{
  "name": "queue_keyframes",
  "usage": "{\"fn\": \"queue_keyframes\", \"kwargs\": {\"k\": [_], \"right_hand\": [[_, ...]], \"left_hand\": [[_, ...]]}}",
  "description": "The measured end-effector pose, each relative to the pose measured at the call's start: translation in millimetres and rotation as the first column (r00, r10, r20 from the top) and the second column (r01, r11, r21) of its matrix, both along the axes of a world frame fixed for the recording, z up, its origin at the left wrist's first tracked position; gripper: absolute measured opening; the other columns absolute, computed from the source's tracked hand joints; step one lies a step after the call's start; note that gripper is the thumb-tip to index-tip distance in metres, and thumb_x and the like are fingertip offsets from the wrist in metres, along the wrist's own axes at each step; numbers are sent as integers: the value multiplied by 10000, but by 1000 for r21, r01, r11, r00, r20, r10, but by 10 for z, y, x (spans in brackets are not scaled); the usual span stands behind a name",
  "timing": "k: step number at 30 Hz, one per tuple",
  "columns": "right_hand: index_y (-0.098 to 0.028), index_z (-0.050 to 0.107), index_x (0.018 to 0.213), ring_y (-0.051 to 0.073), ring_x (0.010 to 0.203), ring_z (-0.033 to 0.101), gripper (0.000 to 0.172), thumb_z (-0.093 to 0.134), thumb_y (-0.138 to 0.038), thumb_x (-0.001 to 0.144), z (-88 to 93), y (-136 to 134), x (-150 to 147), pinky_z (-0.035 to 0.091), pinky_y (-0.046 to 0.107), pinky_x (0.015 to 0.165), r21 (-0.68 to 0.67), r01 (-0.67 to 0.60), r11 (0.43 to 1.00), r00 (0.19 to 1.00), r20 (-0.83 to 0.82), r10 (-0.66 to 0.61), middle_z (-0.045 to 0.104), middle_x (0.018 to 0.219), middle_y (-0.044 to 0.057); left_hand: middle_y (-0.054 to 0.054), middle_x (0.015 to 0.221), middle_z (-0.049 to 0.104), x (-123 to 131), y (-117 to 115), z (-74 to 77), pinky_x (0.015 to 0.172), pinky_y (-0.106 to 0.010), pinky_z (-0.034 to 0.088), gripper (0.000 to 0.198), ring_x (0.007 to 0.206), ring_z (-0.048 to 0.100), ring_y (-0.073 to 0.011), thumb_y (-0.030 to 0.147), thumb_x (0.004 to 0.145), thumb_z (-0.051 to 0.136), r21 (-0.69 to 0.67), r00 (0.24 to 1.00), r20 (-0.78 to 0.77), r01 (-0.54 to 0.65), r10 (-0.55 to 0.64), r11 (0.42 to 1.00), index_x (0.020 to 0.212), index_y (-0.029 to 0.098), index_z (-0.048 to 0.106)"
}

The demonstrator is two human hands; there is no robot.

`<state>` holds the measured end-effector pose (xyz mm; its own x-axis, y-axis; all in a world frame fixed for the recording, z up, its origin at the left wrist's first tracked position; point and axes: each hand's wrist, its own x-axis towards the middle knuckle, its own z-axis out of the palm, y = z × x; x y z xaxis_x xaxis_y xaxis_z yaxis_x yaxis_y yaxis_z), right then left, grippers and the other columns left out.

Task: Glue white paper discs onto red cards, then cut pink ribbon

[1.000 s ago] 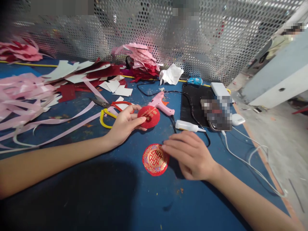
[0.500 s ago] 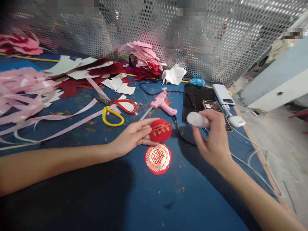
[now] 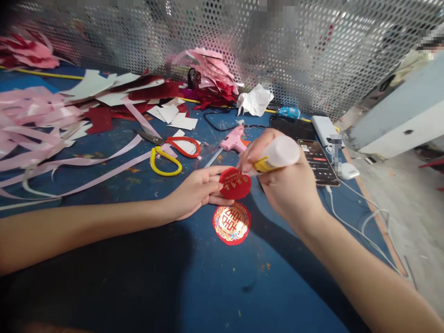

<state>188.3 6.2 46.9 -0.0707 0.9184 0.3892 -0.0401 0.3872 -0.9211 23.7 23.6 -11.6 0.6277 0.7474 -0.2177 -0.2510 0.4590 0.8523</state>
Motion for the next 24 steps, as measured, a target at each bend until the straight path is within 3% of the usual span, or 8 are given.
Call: {"fn": "queue_keyframes", "kwargs": {"k": [6,10,15,24], "right_hand": [[-210,444,519,91,524,467,183,521,-43,506,-58,86,-246,434,294,631,-136,-18,991,990,-138,-1,475,490,-58],[-198,451,562,98,589,507,199,448,-22,470,-72,123,-200,407,274,599,-185,-31,982,993,-114,9,482,547,-51],[-207,462,735,119,653,544,346,407,-9,457,-32,146,-119,437,288,583,-187,-18,982,1000,-7,17,509,694,-29],[-202,511,545,93,598,530,158,517,-45,530,-52,179,-137,423,257,603,-124,12,992,998,-56,-19,524,569,-46]], "left_hand": [[-113,978,700,9,17,-18,721,-312,565,392,739,696,-157,34,791,476,-64,999,33,-30,33,997,1166,127,540],[-111,1010,689,13,15,-11,720,-317,566,349,771,692,-162,34,778,498,-63,998,32,-45,48,997,1106,131,562],[-105,972,693,17,9,-4,722,-309,567,334,785,692,-164,35,759,531,-63,998,21,-62,64,996,1078,132,558],[-74,920,699,38,10,4,776,-371,561,342,780,696,-174,18,766,502,-78,997,10,-79,80,994,1082,142,543]]}}
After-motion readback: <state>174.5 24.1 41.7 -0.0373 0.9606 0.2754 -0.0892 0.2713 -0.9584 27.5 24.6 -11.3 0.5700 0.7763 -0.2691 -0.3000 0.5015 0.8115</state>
